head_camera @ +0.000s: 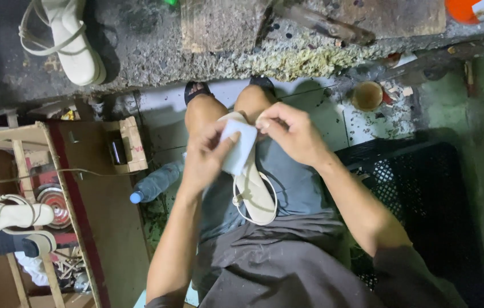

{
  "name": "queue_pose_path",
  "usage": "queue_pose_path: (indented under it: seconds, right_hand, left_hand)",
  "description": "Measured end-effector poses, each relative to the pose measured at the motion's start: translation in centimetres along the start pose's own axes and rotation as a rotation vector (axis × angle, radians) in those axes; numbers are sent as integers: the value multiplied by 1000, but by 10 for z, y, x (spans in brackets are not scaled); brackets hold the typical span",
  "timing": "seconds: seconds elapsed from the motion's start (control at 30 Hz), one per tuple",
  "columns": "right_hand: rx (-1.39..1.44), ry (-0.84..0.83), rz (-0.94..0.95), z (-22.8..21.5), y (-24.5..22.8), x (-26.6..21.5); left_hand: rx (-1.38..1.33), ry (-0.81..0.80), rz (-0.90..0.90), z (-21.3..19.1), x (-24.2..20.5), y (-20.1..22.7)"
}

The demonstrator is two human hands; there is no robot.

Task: Assembling sandal straps by applying adhesive and pressing them into the sole using hands and a small hammer.

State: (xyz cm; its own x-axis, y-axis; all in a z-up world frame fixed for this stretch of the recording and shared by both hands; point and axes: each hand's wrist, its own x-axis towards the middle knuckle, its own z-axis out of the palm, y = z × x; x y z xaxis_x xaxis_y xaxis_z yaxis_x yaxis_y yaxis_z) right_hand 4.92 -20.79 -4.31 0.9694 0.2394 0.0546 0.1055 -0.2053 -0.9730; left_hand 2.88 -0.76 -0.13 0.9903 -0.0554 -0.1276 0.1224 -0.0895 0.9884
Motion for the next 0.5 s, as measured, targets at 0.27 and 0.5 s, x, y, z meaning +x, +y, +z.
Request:
queue_pose_path:
  seconds: [0.27, 0.5]
  right_hand:
    - [1, 172, 83, -11, -10, 2]
    - [-759, 603, -670, -10, -10, 7]
  left_hand:
    - [372, 129, 383, -21, 127, -15]
    - [-73, -25, -93, 41, 35, -12]
